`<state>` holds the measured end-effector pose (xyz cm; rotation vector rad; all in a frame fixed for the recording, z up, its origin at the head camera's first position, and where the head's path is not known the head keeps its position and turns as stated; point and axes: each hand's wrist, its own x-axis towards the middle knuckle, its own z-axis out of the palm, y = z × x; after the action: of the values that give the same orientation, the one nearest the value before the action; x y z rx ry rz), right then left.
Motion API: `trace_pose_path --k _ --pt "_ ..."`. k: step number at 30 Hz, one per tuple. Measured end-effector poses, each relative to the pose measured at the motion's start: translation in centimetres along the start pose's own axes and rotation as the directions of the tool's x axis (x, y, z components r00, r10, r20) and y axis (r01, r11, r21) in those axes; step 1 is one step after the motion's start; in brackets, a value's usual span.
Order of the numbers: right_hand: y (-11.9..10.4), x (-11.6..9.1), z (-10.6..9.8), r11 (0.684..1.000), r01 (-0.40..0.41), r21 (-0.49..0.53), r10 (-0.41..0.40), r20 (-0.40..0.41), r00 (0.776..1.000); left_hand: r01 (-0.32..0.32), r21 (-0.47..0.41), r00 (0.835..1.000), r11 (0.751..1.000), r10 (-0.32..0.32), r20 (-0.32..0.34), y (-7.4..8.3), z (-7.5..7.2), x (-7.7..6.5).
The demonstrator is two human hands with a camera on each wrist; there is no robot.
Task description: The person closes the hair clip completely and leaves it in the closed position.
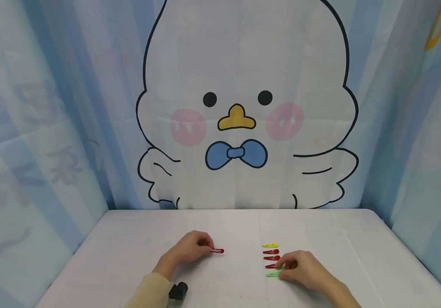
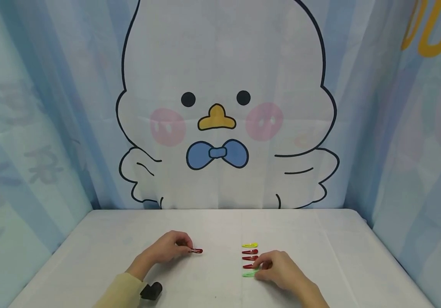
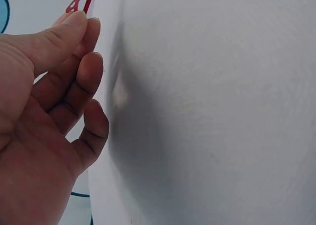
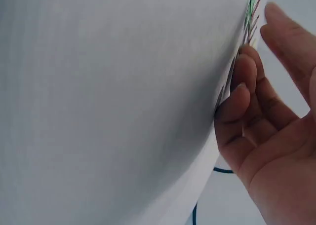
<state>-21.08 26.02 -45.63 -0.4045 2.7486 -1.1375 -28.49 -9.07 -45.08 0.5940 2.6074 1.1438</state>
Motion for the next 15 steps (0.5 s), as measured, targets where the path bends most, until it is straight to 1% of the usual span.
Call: trace_pose_path --k 3,6,11,15 --pt "0.0 0.0 -0.4 1.0 0.014 0.014 -0.014 -0.001 1.0 0.017 -0.042 1.0 0.999 -0.018 -0.011 0.0 -0.2 0.0" --pt "-0.2 0.0 -0.9 0.999 0.017 0.033 -0.017 -0.012 1.0 0.018 -0.084 1.0 0.996 -0.02 -0.023 0.0 -0.4 0.0" --pt "-1.2 0.2 -1.7 0.998 0.005 0.058 -0.001 -0.054 0.999 0.021 -0.134 0.998 0.991 -0.028 -0.051 0.3 -0.7 -0.1" --pt "-1.9 0.5 -2.1 0.997 0.029 0.07 -0.023 -0.08 0.997 0.018 -0.171 0.996 0.985 -0.032 -0.079 0.6 -1.0 -0.4"
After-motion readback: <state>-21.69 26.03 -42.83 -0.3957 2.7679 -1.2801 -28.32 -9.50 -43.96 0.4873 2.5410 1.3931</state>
